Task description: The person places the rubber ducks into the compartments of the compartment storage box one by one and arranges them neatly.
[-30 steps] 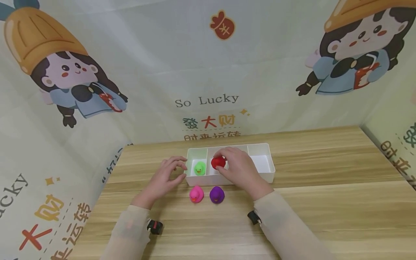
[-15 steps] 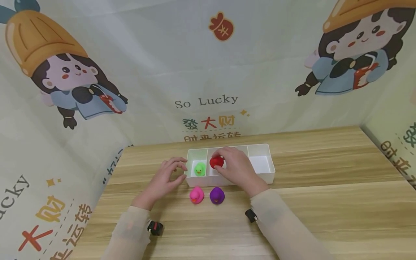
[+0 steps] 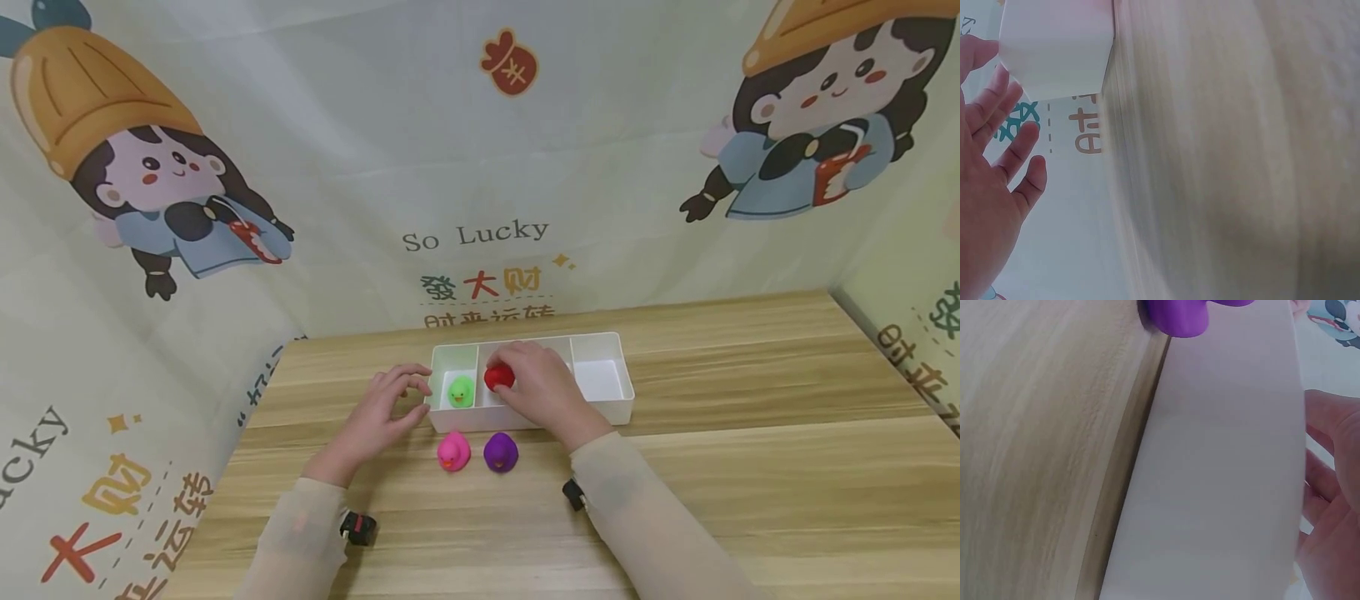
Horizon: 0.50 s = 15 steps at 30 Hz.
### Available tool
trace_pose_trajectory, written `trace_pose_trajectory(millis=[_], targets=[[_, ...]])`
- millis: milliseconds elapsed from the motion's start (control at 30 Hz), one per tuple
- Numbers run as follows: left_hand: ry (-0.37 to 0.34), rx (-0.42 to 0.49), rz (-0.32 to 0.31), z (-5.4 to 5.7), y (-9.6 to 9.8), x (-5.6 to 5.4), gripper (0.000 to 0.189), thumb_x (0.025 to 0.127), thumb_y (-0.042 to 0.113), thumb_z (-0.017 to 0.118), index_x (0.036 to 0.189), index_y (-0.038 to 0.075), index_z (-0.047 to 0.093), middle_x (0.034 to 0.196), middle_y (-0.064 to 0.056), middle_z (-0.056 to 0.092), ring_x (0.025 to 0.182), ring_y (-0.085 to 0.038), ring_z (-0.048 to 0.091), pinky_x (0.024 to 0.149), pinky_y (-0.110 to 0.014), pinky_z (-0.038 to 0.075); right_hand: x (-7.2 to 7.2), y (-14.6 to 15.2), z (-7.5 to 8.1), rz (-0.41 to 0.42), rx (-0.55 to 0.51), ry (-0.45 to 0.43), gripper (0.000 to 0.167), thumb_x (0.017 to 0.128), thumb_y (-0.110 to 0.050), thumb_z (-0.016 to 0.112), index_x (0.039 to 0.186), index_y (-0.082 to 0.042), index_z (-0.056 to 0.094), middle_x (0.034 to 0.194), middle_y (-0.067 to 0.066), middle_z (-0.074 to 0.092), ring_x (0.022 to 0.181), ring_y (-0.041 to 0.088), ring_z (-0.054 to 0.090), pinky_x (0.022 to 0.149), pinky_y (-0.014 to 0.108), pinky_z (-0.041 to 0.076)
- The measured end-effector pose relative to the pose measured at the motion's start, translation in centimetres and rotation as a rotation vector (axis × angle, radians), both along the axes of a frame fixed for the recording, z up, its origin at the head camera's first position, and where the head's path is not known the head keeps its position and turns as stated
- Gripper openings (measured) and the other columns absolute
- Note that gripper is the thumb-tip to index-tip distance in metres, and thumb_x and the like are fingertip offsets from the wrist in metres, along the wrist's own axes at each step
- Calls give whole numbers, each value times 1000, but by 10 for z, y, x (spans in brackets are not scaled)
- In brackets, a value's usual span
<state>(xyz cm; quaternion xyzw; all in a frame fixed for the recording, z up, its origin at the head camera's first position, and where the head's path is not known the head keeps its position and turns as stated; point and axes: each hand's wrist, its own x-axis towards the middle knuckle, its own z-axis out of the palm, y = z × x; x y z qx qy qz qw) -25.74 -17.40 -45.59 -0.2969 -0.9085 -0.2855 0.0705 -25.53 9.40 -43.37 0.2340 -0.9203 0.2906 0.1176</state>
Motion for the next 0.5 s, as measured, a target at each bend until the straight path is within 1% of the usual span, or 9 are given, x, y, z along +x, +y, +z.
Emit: trace_pose_trajectory(millis=[167, 333, 500], targets=[[1, -3, 1, 1, 0, 0, 19, 83, 32, 59, 99, 24, 53, 128, 10, 39, 105, -13, 35, 84, -36, 36, -4, -3, -1, 2, 29, -32, 27, 70, -19, 73, 95, -20, 61, 89, -10, 58, 83, 10, 51, 74, 26, 42], [6, 4, -6, 2, 0, 1, 19, 83, 31, 59, 99, 23, 53, 128, 8, 40, 105, -13, 35, 83, -36, 37, -8, -3, -6, -9, 44, -62, 27, 71, -19, 73, 96, -20, 61, 90, -9, 58, 83, 12, 51, 72, 28, 42], [-5, 14, 5, 2, 1, 1, 20, 82, 30, 60, 99, 23, 54, 128, 9, 40, 104, -9, 35, 83, -32, 37, -11, -2, -9, -21, 33, -70, 27, 70, -18, 73, 94, -20, 62, 88, -9, 59, 83, 13, 52, 73, 26, 41]])
